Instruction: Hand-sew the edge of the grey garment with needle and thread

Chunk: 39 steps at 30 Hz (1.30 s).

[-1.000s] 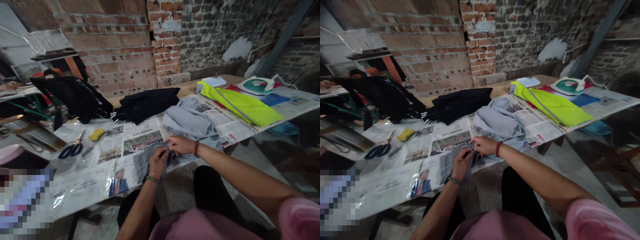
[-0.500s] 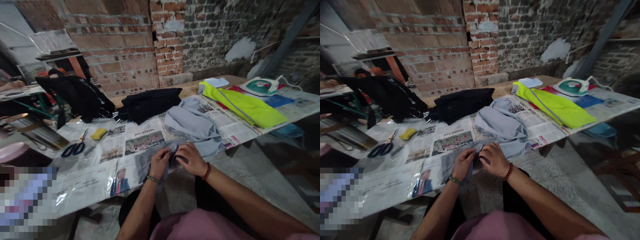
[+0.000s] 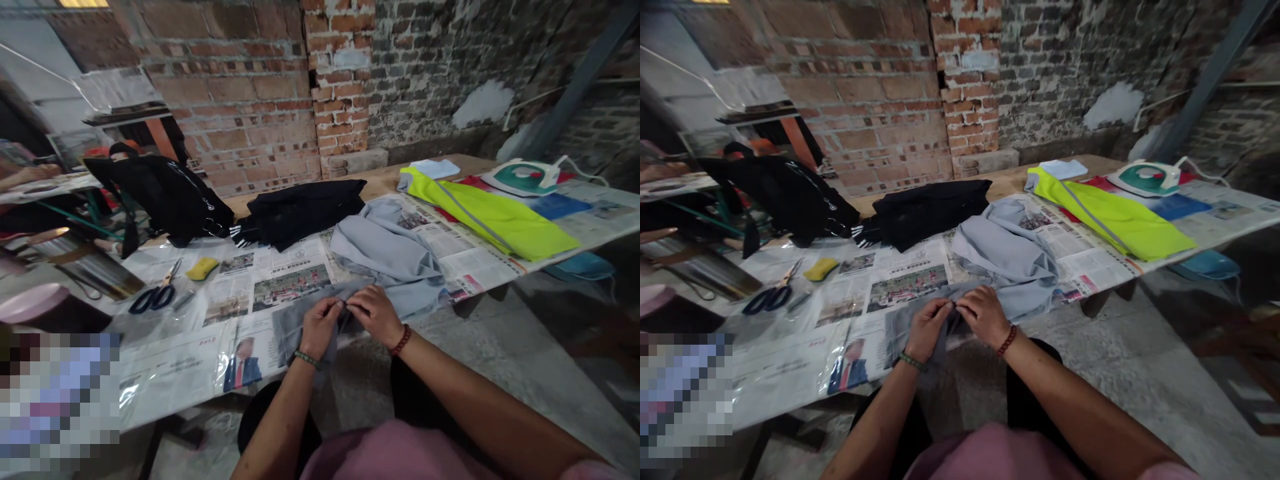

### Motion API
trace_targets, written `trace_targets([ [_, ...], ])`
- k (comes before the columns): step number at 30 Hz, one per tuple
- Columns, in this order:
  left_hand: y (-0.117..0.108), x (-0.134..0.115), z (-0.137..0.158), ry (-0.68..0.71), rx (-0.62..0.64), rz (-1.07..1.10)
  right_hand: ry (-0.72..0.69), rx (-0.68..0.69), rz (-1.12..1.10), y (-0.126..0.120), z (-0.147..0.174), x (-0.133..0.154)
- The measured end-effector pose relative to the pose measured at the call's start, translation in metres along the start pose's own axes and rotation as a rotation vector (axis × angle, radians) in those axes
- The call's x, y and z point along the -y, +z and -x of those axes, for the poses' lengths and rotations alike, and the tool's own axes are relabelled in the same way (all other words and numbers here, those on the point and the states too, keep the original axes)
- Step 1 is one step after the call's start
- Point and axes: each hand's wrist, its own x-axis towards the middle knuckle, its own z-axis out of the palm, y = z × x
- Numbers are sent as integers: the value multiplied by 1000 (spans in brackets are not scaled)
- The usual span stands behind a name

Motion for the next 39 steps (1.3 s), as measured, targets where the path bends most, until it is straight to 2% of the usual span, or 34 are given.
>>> trace_targets([
  [9, 1, 1, 1, 9, 37, 1, 188, -88, -147, 3, 1, 0],
  [13, 1, 0, 1, -13, 36, 8, 130, -62, -128, 3, 4, 1],
  [20, 1, 4, 2, 7, 42, -50, 62, -130, -116, -10, 8, 4],
  [25, 2, 0, 4, 12, 76, -24, -27, -84, -54, -19, 16, 12],
  [30, 3, -1, 4, 3, 43, -3, -82, -77, -78, -26, 18, 18],
  [32, 3, -1, 4, -2, 57, 9, -32, -60, -162, -26, 16, 18],
  [34, 3, -1, 4, 2, 77, 14, 86, -52, -301, -22, 12, 18],
  [39, 3, -1, 5, 29, 112, -26, 555, -19, -884, -7, -2, 24],
])
